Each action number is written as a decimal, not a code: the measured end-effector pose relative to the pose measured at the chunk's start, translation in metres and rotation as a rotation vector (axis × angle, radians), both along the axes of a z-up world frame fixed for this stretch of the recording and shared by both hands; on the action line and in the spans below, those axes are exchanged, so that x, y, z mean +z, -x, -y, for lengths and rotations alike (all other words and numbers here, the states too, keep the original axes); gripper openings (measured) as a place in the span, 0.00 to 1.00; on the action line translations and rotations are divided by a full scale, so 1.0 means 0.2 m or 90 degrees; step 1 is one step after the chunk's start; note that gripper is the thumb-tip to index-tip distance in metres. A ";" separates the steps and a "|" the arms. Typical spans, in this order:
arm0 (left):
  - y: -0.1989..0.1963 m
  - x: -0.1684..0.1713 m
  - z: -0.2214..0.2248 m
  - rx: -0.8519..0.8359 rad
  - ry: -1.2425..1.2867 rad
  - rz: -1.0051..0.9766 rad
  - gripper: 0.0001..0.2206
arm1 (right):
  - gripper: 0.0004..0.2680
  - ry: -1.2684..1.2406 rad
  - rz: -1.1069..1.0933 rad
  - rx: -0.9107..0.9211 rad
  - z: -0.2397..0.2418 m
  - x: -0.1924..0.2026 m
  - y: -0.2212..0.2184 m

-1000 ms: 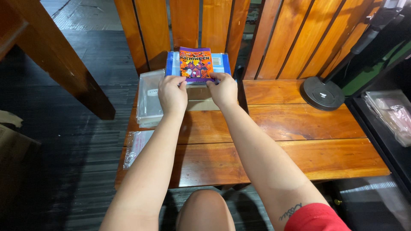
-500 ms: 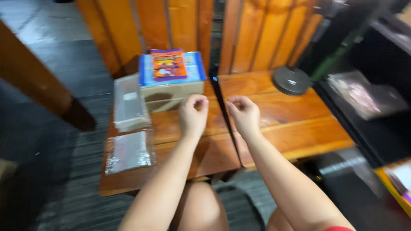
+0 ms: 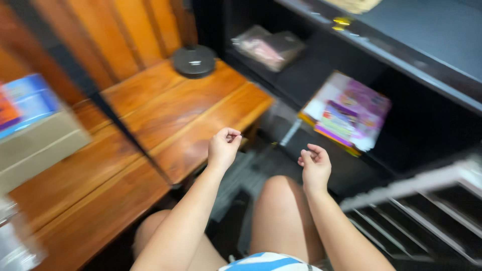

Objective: The person picks up various packets from a shelf and places them on a wooden chair.

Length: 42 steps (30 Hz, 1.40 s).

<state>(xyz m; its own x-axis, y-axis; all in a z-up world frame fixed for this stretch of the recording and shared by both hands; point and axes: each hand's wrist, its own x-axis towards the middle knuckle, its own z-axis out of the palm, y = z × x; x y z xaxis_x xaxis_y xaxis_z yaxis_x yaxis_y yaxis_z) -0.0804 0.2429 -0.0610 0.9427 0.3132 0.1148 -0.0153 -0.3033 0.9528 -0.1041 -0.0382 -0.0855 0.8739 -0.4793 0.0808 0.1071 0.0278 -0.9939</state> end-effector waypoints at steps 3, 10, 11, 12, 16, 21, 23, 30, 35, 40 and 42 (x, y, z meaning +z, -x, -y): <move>-0.20 -0.18 0.36 -0.069 0.039 -0.032 0.05 | 0.07 -0.018 0.014 -0.112 0.21 0.05 0.07; -0.26 -0.01 0.98 -0.154 0.133 -0.097 0.07 | 0.06 -0.113 0.055 -0.224 0.54 0.11 -0.04; -0.26 0.02 1.03 -0.141 0.172 -0.108 0.08 | 0.06 -0.122 0.047 -0.233 0.55 0.12 -0.05; -0.25 0.04 1.07 -0.127 0.211 -0.118 0.09 | 0.06 -0.131 0.039 -0.241 0.55 0.14 -0.07; -0.20 0.21 1.16 -0.112 0.252 -0.130 0.09 | 0.07 -0.127 0.019 -0.241 0.56 0.16 -0.10; -0.19 0.27 1.21 -0.141 0.283 -0.132 0.11 | 0.10 -0.182 -0.011 -0.227 0.53 0.18 -0.14; -0.18 0.29 1.21 -0.144 0.282 -0.133 0.10 | 0.10 -0.207 -0.015 -0.229 0.52 0.20 -0.15; -0.17 0.31 1.22 -0.154 0.300 -0.127 0.10 | 0.11 -0.259 -0.052 -0.236 0.53 0.21 -0.15; -0.16 0.32 1.22 -0.145 0.330 -0.139 0.13 | 0.13 -0.270 -0.076 -0.207 0.50 0.31 -0.10; -0.12 0.37 1.23 -0.154 0.354 -0.161 0.17 | 0.11 -0.280 -0.083 -0.205 0.49 0.36 -0.05; -0.12 0.34 1.24 -0.166 0.371 -0.175 0.20 | 0.09 -0.279 -0.076 -0.218 0.50 0.35 -0.04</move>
